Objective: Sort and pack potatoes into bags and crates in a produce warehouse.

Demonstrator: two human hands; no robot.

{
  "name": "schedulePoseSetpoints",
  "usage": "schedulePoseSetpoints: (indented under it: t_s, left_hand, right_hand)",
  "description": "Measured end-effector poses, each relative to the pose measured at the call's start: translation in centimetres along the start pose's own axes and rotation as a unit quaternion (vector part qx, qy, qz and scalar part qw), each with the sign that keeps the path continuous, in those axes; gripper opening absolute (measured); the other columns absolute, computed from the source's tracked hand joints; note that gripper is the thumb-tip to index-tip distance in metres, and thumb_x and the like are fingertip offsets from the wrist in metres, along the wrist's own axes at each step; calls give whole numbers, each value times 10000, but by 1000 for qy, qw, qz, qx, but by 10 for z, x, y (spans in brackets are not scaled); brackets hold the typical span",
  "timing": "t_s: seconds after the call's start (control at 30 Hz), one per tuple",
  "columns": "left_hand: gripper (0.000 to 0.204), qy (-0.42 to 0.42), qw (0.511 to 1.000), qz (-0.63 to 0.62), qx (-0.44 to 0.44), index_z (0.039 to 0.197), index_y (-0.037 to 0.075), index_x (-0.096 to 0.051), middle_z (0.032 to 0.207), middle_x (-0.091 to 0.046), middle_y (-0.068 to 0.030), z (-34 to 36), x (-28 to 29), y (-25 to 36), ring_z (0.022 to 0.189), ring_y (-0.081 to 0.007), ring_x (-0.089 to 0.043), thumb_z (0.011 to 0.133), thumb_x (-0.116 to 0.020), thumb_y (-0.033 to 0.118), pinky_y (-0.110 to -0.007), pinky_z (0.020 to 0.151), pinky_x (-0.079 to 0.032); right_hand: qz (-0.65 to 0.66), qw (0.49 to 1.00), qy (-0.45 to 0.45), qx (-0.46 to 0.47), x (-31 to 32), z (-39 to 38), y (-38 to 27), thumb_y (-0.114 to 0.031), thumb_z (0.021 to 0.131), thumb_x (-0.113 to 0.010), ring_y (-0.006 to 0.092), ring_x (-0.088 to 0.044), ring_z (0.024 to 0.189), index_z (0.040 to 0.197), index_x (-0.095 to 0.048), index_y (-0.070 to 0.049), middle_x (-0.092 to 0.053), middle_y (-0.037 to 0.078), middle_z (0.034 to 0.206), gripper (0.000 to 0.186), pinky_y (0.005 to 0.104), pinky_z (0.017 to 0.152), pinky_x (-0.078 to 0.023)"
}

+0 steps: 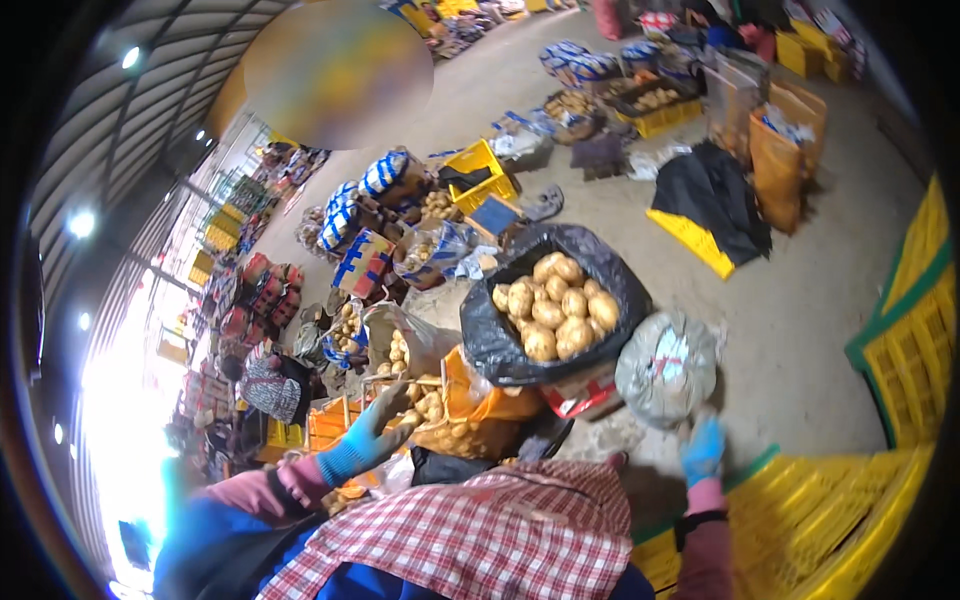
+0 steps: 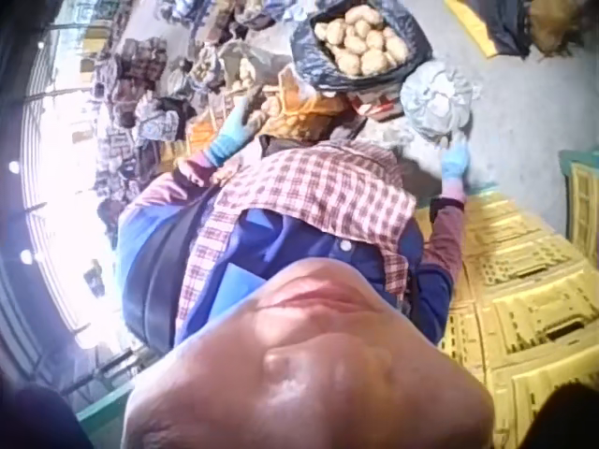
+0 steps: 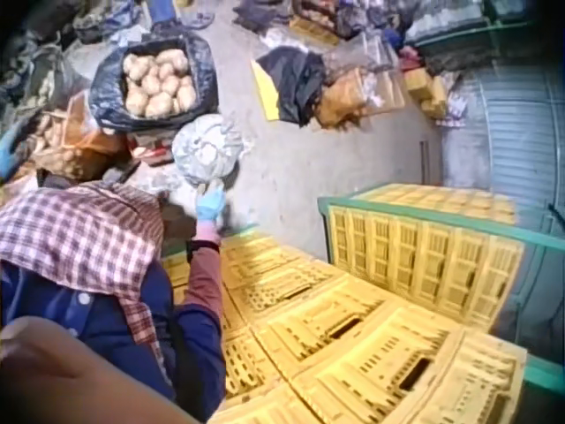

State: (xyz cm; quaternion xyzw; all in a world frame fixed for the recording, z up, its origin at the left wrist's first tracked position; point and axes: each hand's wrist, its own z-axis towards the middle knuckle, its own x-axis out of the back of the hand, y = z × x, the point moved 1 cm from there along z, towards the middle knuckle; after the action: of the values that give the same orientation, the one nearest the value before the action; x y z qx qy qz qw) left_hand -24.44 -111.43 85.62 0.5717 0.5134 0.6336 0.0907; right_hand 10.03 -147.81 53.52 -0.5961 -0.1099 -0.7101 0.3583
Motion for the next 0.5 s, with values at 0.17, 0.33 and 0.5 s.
schedulePoseSetpoints:
  t_s: [0.17, 0.33, 0.5]
  left_hand:
    - [701, -70, 991, 111, 0, 1420, 5, -230, 1334, -435, -206, 46, -35, 12, 1226, -272, -458, 860, -614, 181, -366, 1020, -361]
    - [684, -190, 973, 83, -98, 1409, 39, -260, 1286, -448, -246, 171, -140, 3, 1194, -359, -458, 860, -586, 283, -400, 980, -384]
    - [663, -131, 981, 47, -137, 1408, 48, -265, 1250, -464, -230, 250, -246, 37, 1148, -368, -483, 863, -571, 268, -419, 964, -394]
  right_hand:
    - [576, 712, 68, -396, -196, -67, 51, -172, 840, -575, 312, -534, 712, 1197, -521, -92, -576, 158, 967, 370, 409, 708, -486]
    - [9, 984, 0, -179, -210, -86, 142, -239, 871, -540, 278, -578, 749, 1104, -570, -70, -619, 125, 909, 290, 390, 688, -490]
    - [219, 954, -202, -19, -113, 61, 217, -324, 869, -482, 318, -547, 1058, 1129, -584, -77, -550, 213, 1186, 373, 451, 861, -432]
